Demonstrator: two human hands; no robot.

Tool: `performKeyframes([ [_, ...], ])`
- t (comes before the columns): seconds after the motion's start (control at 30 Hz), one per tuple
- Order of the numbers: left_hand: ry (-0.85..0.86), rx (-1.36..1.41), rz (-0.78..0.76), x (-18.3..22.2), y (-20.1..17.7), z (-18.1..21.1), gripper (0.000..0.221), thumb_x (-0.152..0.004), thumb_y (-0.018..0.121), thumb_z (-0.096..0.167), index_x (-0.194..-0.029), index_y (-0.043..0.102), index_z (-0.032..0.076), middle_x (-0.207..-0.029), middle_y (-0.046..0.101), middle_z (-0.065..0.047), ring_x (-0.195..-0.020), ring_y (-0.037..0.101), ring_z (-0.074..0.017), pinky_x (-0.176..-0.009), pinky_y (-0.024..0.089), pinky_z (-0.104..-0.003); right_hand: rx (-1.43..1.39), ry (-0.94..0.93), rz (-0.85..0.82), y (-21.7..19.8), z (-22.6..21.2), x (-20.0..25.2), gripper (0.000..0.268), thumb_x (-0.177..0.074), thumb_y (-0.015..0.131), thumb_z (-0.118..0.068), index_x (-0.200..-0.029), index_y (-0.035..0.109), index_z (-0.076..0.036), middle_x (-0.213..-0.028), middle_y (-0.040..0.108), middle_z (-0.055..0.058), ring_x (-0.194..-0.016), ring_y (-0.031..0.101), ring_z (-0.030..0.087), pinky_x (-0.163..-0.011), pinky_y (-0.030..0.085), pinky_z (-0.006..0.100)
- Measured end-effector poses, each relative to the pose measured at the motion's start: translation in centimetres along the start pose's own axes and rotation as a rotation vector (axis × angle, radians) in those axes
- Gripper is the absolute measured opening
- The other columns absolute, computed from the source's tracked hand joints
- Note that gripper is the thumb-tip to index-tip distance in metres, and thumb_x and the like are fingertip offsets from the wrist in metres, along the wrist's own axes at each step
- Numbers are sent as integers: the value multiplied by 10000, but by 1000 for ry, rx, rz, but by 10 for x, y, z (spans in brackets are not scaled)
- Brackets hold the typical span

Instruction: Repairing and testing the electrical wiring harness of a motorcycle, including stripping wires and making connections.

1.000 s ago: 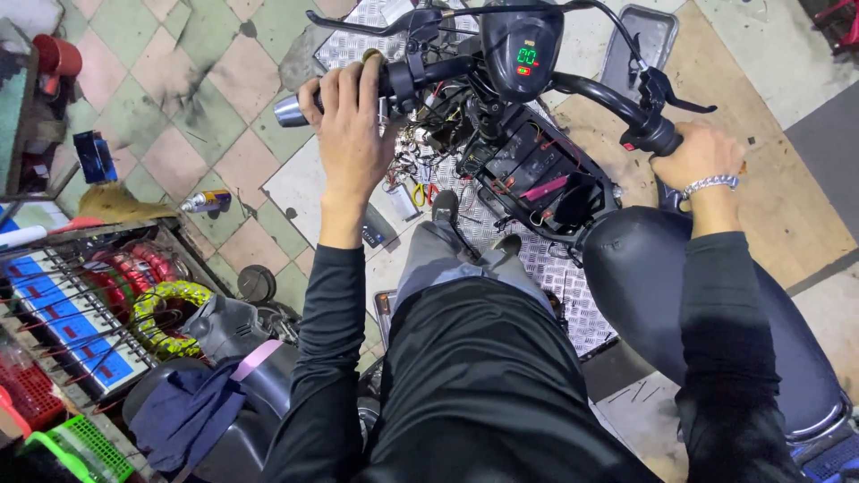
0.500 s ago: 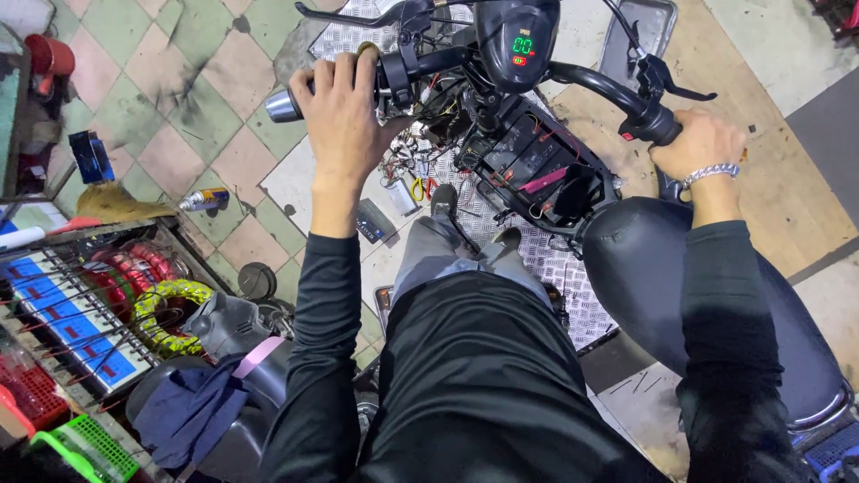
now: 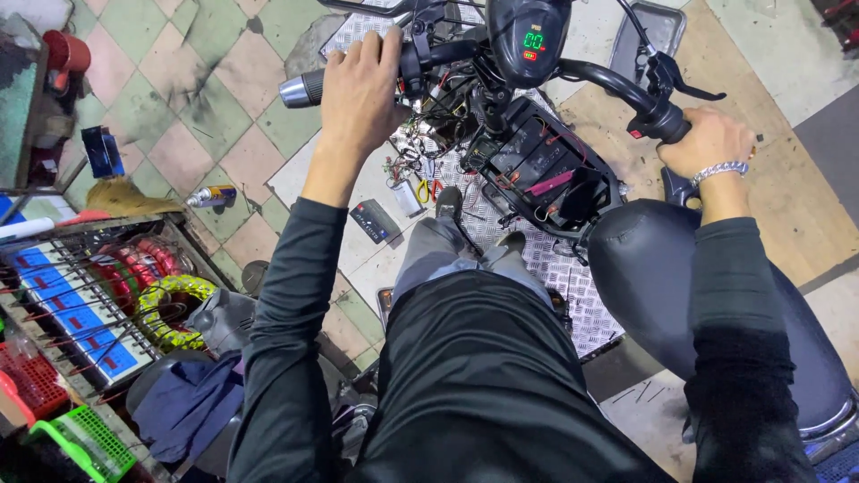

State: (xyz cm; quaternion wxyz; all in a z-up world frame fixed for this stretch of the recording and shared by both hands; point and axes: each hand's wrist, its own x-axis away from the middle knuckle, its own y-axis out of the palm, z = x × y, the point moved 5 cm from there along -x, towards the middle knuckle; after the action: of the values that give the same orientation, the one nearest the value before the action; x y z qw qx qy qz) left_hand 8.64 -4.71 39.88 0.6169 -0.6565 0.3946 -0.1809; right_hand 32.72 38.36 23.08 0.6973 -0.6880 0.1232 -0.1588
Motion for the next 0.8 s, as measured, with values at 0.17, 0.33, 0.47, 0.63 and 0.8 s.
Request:
performKeyframes([
  [0.17, -26, 38, 80, -9, 7, 2, 718, -595, 881, 229, -1206, 548, 54, -886, 631, -37, -753, 650, -229, -701, 480, -365, 24, -4, 26, 4, 1, -1, 306, -722, 718, -339, -978, 797, -191, -946, 737, 57, -828, 695, 341, -703, 513, 422],
  [0.33, -44, 56, -11, -21, 23, -3, 642, -645, 831, 213, -1171, 515, 27, -799, 694, -68, -717, 696, -285, -732, 509, -416, 9, -3, 19, 2, 1, -3, 294, -728, 715, -319, -977, 795, -183, -963, 753, 55, -845, 691, 345, -715, 507, 420],
  [0.47, -10, 49, -52, -22, 30, -8, 755, -558, 862, 280, -1170, 518, 3, -748, 702, -87, -573, 667, -285, -569, 536, -377, 41, -18, 49, 9, 3, -3, 308, -709, 713, -343, -967, 800, -199, -943, 755, 39, -811, 692, 316, -714, 501, 391],
  [0.63, -17, 72, -59, -23, 28, -9, 826, -504, 942, 328, -1153, 525, 33, -766, 720, -91, -590, 678, -297, -582, 532, -395, 39, -13, 66, 4, -2, -3, 349, -721, 722, -347, -1016, 812, -183, -954, 753, 29, -817, 699, 299, -726, 499, 388],
  [0.8, -5, 68, -62, -22, 32, -10, 847, -535, 924, 346, -1205, 523, 17, -788, 732, -108, -610, 682, -327, -613, 529, -413, 5, 16, 40, 8, -1, -4, 417, -708, 725, -340, -1089, 817, -197, -995, 761, 51, -837, 682, 344, -742, 456, 444],
])
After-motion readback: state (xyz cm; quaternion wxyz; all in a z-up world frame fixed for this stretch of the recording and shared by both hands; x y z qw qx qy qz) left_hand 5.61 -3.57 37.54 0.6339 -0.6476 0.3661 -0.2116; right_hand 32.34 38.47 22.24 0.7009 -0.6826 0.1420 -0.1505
